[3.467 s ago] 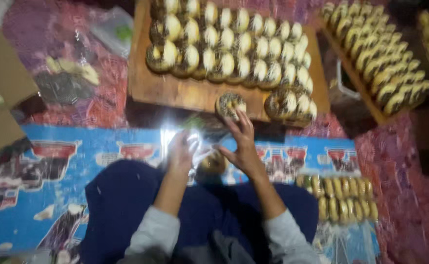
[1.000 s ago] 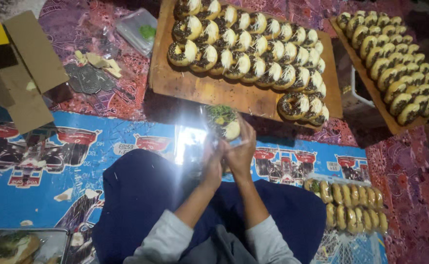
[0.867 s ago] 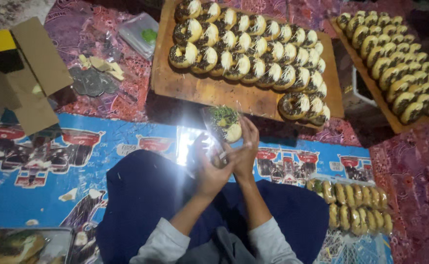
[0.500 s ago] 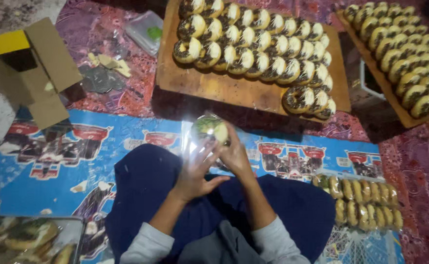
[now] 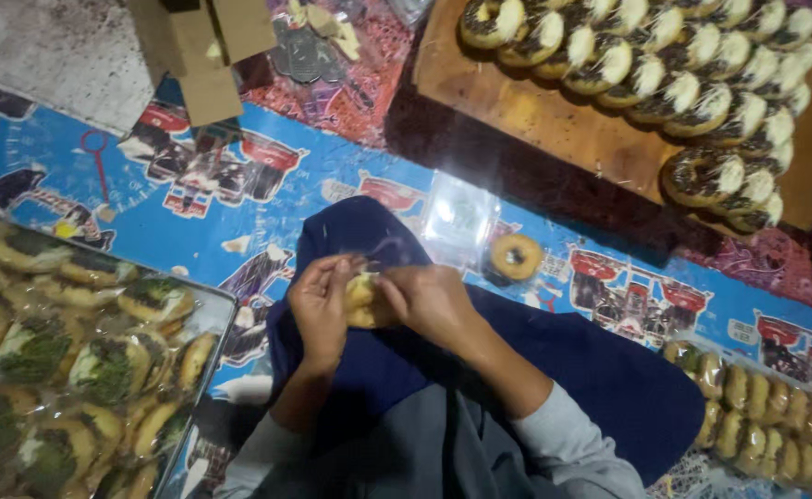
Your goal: The person sits on the floor and repeatedly picks up donuts and pastries, places them into clear plastic bags, and arranges the sealed packages on a nearby surface. The task involves handling baked goods one at a time and organizing them into rows.
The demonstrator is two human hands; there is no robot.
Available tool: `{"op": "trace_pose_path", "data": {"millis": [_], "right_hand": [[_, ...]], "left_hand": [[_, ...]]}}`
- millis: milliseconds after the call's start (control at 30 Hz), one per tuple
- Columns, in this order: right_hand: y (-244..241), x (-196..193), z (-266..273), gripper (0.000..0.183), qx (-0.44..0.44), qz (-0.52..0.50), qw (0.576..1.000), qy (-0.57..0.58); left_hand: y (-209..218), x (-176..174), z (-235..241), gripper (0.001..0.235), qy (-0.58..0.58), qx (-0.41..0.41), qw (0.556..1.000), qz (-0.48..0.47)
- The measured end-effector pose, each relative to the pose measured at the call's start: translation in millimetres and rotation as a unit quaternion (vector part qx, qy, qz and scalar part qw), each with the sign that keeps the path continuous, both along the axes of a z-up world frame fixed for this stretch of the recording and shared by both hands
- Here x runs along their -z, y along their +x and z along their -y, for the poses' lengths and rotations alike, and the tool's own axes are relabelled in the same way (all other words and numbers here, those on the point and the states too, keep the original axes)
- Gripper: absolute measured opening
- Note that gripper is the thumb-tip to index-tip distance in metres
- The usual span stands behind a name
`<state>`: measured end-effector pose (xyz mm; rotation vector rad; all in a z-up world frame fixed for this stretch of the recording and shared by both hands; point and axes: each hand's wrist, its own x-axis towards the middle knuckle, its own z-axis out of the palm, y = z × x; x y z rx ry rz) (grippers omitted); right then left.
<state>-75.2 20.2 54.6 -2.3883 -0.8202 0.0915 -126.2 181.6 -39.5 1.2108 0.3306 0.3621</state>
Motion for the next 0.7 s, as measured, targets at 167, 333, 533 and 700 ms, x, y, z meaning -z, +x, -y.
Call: {"op": "trace_pose_path", "data": {"millis": [167, 333, 533, 700], "right_hand": [[7.1, -1.0, -3.4, 0.018, -0.043, 0.158, 0.979, 0.118], [3.5, 13.8, -1.8, 0.042, -0.089, 0.138, 0.977, 0.140], [47.6, 35.5, 32.4, 0.040, 0.140, 0.080, 0.980, 0.119], [39.9, 51.2, 67.6, 0.063, 0.096, -0.281, 0.932, 0.207]], "left_hand": [[-10.4, 15.7, 4.9, 0.020, 0.046, -0.002, 0.999, 0.006], [-7.6, 17.8, 22.9, 0.020, 0.092, 0.000, 0.996, 0.016], [-14.1, -14.1, 32.7, 0.016, 0.115, -0.019, 0.992, 0.046], [-10.3, -34.7, 29.0, 0.019, 0.030, -0.138, 0.989, 0.054]]}}
